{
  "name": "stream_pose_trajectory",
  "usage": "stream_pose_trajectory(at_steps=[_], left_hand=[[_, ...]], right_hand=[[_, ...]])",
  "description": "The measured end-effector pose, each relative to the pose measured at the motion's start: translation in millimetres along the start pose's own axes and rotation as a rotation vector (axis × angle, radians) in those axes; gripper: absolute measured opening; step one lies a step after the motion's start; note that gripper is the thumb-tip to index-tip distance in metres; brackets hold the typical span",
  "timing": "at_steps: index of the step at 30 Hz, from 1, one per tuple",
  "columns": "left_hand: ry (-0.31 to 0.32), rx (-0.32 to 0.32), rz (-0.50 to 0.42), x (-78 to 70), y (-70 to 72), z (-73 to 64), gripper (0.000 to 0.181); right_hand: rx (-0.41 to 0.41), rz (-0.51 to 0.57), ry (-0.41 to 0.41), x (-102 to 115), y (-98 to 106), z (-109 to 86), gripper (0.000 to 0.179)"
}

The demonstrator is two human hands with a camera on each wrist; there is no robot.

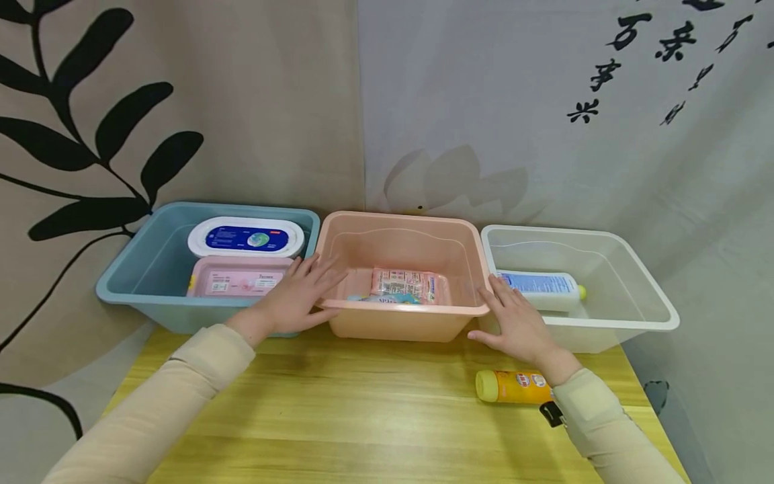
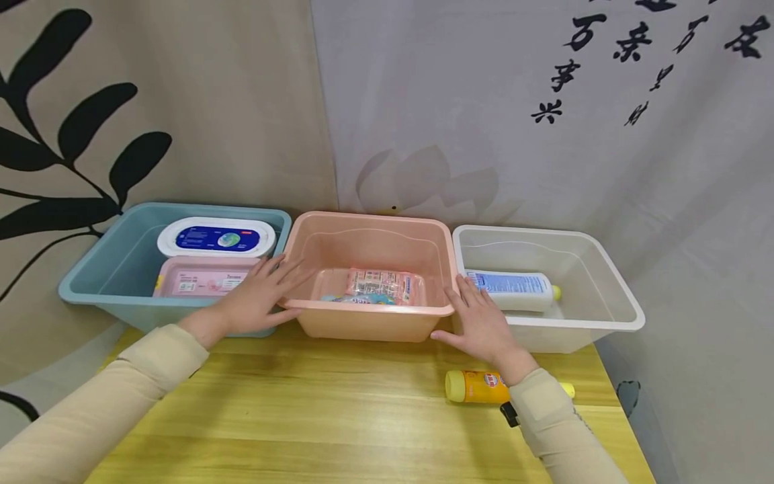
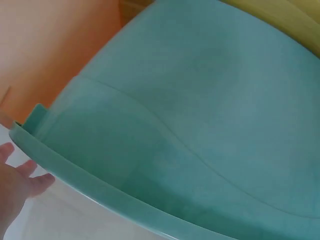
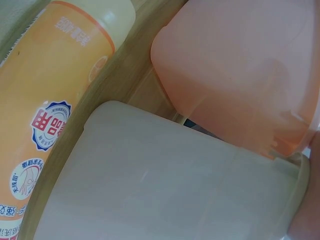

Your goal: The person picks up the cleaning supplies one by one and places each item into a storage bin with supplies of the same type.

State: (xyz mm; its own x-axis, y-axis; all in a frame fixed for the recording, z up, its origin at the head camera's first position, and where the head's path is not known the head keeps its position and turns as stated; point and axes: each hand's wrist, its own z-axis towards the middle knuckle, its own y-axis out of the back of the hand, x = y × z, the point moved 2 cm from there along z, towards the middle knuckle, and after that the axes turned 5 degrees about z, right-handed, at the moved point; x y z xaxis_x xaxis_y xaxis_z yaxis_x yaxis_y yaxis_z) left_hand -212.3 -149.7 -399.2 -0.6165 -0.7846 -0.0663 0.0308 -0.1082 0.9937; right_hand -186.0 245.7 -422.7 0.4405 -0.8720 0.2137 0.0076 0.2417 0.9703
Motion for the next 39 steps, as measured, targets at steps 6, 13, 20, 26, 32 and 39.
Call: stream_pose_trajectory(at_steps=[6,13,20,26,32,39], left_hand=[[0.006,-0.011,0.017,4.3,-3.0,-8.8,0.071],[0.002,0.067,0.018,6.9,-9.4,-18.1,0.079],[-0.024,0.071,0.082,9.5,-14.1,-20.8,0.084],[-0.032,0.075,0.101,9.8,-15.0,-19.8,0.088],[-0.052,0.071,0.115,9.4,-15.3,-20.0,0.091],[-0.047,0.086,0.091,10.2,-15.8,-19.5,0.093]], right_hand=[[0.014,-0.003,-0.002,0,1,-0.2,0.089],[0.024,-0.003,-0.009,0,0,-0.8,0.089],[0.015,-0.007,-0.001,1,1,-0.1,0.088],[0.026,0.019,0.003,-2,3,0.5,0.087],[-0.031,0.127,0.053,-4,12,-5.7,0.088],[-0.149,0.132,0.146,-15,19,-30.7,0.091]])
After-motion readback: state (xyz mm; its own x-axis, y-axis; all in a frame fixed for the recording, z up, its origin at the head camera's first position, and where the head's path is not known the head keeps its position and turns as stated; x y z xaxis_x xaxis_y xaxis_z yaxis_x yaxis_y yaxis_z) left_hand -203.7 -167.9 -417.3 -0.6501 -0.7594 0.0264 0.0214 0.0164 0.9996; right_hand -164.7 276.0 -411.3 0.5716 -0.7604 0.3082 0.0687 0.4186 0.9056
